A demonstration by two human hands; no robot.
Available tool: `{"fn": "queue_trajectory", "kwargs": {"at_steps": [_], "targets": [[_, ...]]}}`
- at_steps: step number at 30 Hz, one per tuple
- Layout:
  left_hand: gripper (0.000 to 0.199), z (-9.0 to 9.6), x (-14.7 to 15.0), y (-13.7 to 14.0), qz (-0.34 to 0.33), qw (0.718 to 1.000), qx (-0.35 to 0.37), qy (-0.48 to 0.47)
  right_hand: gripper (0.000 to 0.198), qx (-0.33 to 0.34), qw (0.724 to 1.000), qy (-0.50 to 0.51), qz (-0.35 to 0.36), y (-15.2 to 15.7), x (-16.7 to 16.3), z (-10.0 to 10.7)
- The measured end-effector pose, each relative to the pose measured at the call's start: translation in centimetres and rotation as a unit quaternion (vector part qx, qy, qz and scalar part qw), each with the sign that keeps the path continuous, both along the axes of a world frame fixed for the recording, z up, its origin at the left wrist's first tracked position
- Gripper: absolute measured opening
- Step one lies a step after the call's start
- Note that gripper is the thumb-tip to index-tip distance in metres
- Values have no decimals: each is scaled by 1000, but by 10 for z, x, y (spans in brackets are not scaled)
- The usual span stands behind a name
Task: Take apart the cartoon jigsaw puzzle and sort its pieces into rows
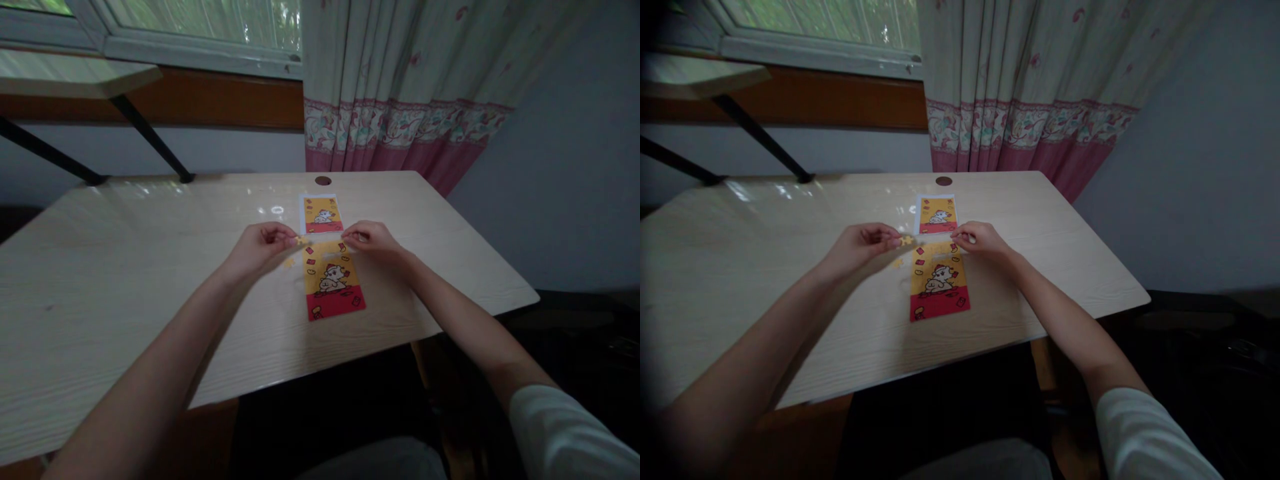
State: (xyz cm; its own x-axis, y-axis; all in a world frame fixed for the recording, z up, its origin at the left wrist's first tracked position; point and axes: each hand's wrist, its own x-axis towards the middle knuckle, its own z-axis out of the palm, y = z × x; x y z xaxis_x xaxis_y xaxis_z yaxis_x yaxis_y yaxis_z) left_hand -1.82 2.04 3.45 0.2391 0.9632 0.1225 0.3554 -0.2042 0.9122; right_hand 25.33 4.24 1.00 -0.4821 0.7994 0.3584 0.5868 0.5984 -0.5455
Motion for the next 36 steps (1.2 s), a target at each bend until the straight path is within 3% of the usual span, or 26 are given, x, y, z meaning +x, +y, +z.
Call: {"fn": "queue_trajectory", "kwargs": {"at_steps": [5, 9, 17, 20, 22, 27, 31, 36], "targets": [[22, -6, 26, -7, -24, 994, -59, -90, 20, 71, 996, 54, 26, -11, -20, -3], [21, -8, 33, -9, -23, 993, -52, -101, 20, 114, 990, 68, 46, -16, -28, 0], [21, -12, 38, -8, -29, 992, -49, -109, 20, 132, 989, 45, 57, -17, -26, 6], [21, -16, 32, -6, -20, 998, 0, -53, 17, 92, 995, 17, 42, -13, -21, 7], [21, -18, 25, -4, -17, 997, 66, 34, 14, 56, 998, -3, 31, -9, -18, 6], [22, -21, 10, 2, -107, 940, 227, 232, 12, -21, 998, -50, 29, -3, -13, 3], [25, -22, 11, 3, -148, 912, 268, 273, 12, -29, 996, -69, 38, -4, -12, 4], [26, -23, 20, -3, -169, 902, 283, 279, 12, -33, 994, -84, 53, -3, -3, 5]]}}
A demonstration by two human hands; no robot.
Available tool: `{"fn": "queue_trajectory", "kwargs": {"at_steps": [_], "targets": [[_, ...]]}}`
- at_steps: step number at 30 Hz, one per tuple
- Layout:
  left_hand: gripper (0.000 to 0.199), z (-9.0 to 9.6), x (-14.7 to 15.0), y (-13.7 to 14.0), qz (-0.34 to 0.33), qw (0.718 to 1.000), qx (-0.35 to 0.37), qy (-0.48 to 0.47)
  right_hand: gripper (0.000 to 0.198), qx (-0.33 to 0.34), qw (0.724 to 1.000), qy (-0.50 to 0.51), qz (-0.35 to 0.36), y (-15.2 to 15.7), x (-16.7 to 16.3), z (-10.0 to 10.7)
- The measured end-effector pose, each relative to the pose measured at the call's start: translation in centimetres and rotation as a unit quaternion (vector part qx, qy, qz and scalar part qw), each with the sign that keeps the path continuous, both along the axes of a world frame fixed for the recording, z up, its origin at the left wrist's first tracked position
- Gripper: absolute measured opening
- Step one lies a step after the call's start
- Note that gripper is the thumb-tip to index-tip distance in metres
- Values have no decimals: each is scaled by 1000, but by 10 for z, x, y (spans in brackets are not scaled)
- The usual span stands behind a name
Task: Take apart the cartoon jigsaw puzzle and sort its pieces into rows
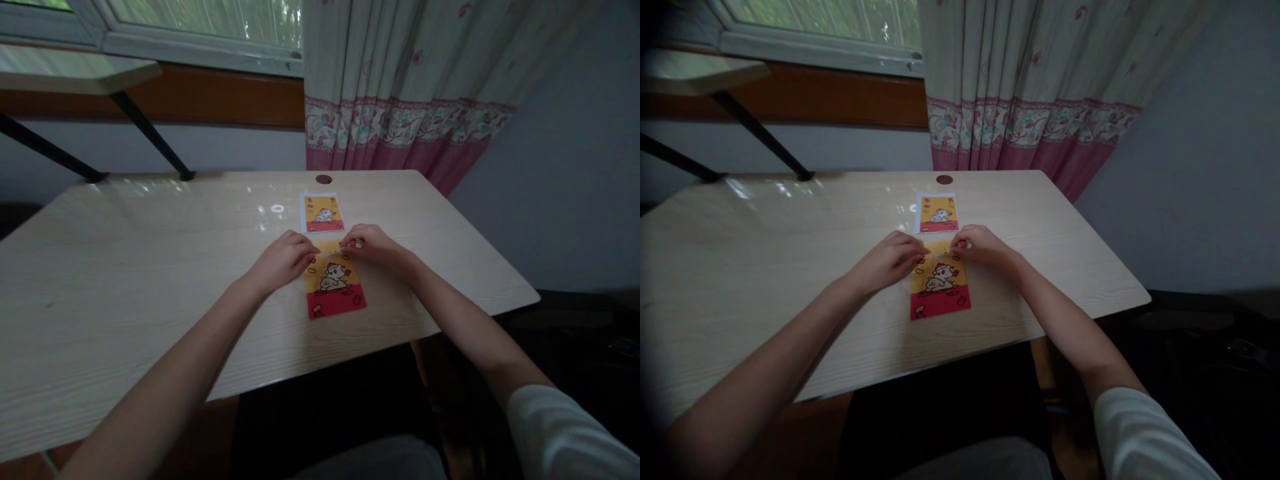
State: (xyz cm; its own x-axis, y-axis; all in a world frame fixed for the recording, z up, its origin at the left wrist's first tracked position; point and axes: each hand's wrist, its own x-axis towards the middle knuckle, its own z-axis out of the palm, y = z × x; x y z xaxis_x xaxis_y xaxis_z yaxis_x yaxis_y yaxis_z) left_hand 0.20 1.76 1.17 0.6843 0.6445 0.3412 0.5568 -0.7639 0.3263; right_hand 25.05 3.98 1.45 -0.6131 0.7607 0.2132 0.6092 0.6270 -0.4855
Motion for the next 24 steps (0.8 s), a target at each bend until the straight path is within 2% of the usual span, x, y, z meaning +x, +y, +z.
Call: {"fn": "queue_trajectory", "kwargs": {"at_steps": [4, 9, 17, 24], "targets": [[30, -7, 8, -3, -27, 1000, 5, 11, 12, 3, 1000, -6, 20, 1, 6, 0], [32, -15, 13, -3, -10, 999, 17, 44, 12, 0, 999, -17, 39, 2, 6, 0], [32, -16, 14, -3, 6, 998, 14, 66, 12, -30, 999, 10, -34, 2, 1, -3], [33, -12, 18, -6, 15, 996, 13, 85, 11, -37, 999, 13, -34, 2, -1, -5]]}}
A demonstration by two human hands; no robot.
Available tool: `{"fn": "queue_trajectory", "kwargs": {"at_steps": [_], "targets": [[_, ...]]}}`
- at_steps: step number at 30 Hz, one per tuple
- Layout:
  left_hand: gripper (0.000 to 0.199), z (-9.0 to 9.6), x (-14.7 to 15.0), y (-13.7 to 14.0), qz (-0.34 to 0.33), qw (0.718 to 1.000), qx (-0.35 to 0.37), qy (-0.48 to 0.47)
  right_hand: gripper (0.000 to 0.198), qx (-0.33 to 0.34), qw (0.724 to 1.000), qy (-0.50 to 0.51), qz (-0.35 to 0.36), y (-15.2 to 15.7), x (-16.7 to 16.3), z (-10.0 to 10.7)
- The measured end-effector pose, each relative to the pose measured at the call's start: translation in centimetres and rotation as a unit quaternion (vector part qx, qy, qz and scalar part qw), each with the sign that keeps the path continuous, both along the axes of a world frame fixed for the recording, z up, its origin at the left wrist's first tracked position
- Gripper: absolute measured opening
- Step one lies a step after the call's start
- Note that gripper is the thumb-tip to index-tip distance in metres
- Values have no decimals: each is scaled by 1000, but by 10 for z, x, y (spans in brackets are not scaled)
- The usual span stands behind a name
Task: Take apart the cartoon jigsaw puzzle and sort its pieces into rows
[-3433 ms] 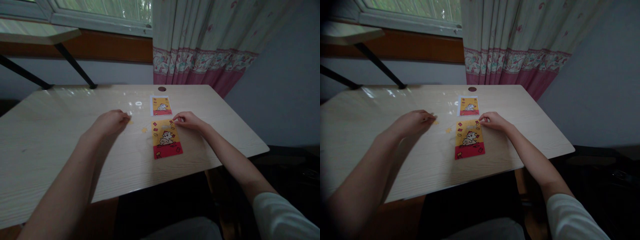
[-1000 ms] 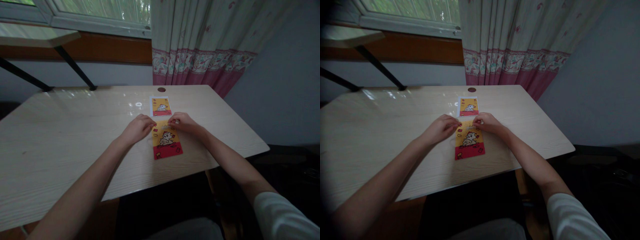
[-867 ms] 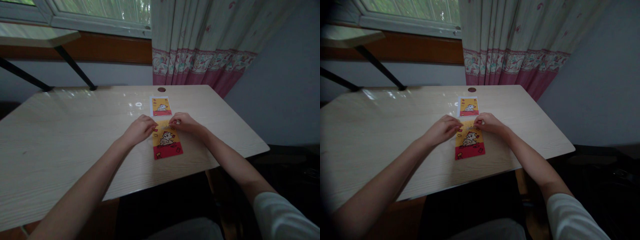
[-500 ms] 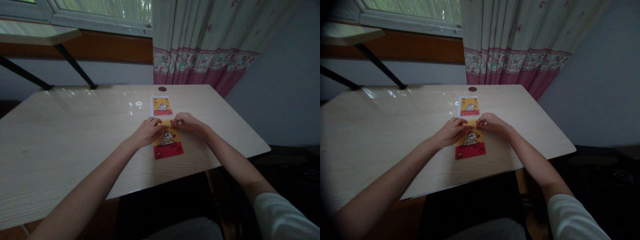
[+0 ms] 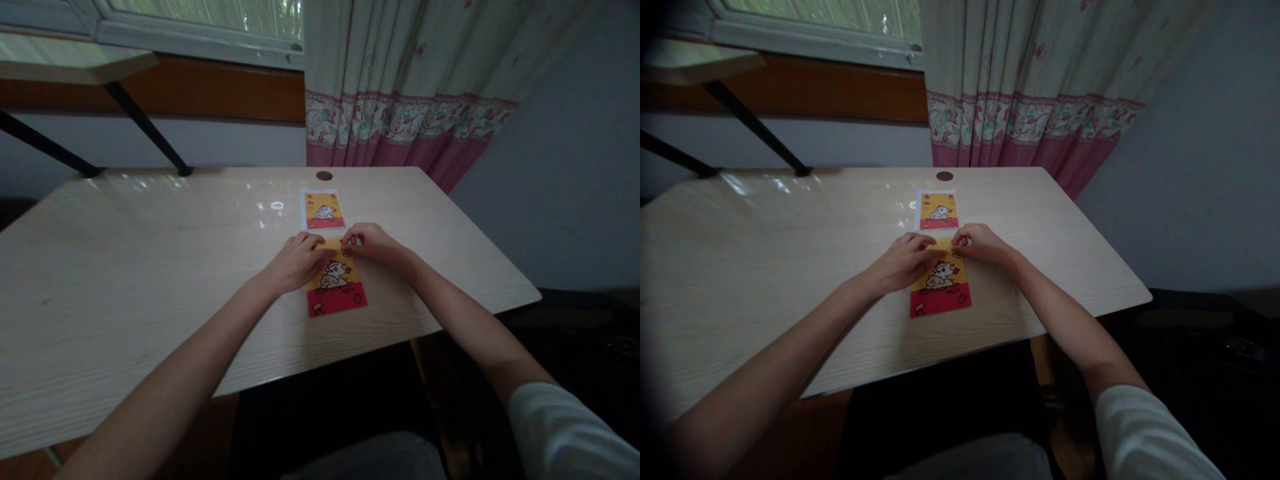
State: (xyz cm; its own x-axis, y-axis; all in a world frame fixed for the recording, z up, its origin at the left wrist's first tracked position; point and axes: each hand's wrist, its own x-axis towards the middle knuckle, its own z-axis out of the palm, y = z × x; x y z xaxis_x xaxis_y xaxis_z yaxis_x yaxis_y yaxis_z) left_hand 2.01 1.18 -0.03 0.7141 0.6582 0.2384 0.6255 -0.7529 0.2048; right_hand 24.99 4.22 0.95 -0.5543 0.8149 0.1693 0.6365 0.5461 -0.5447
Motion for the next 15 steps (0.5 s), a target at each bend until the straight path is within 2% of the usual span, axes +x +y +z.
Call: {"fn": "queue_trajectory", "kwargs": {"at_steps": [9, 15], "targets": [[32, 1, 5, -2, 37, 999, -27, 6, 10, -52, 998, 14, -22, -1, -3, 1], [34, 11, -11, 2, 23, 1000, -14, -13, 11, -36, 999, 19, -14, 0, 1, -1]]}}
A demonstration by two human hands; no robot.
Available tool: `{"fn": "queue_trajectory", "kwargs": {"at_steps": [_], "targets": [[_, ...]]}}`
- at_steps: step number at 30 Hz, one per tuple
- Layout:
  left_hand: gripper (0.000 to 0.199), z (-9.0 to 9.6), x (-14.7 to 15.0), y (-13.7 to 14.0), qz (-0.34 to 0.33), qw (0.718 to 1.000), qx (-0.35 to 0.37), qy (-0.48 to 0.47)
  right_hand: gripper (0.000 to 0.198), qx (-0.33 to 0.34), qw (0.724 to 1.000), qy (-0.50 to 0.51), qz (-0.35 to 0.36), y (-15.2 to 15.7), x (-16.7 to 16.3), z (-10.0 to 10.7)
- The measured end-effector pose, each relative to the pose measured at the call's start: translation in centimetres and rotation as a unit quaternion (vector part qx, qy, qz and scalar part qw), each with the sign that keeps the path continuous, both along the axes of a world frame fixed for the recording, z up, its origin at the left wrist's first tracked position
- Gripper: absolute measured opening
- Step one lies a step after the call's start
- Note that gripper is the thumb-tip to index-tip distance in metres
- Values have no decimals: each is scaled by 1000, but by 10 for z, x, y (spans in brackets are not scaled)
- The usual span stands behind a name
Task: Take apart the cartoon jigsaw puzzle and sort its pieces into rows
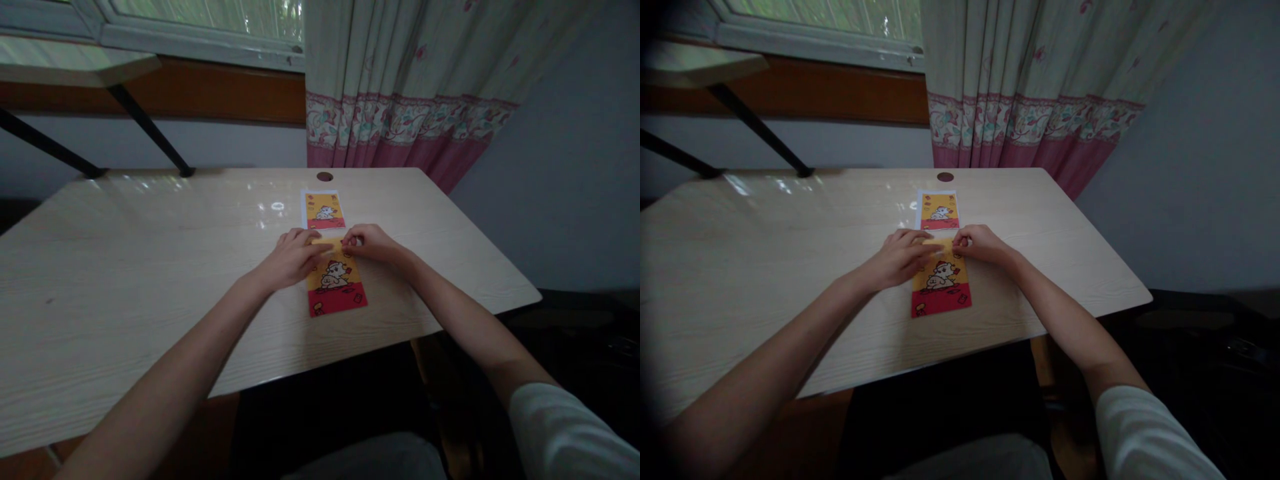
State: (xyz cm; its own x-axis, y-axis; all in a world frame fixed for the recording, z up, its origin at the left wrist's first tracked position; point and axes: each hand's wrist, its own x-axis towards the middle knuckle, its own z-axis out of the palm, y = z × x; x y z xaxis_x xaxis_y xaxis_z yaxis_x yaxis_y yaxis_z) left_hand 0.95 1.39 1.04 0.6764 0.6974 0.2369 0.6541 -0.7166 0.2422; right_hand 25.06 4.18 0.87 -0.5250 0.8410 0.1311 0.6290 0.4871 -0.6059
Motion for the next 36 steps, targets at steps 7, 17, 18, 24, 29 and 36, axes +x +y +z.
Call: {"fn": "queue_trajectory", "kwargs": {"at_steps": [7, 17, 18, 24, 29, 36], "targets": [[29, 20, -51, 17, 73, 997, -5, 16, 15, 17, 1000, 9, -18, 1, 4, 1], [26, 19, -56, 17, 40, 992, -120, -2, 15, 22, 999, 9, -33, 1, 5, 3], [27, 19, -56, 17, 29, 992, -124, -3, 15, 22, 999, 10, -33, 1, 5, 3], [25, 18, -57, 19, -33, 991, -127, 9, 16, 28, 999, 18, -29, 0, 4, 4], [26, 19, -54, 17, -23, 992, -124, 10, 16, 23, 999, 26, -32, 0, 4, 4], [21, 20, -49, 15, -44, 989, -137, 26, 16, 6, 999, 9, -37, -1, 1, 5]]}}
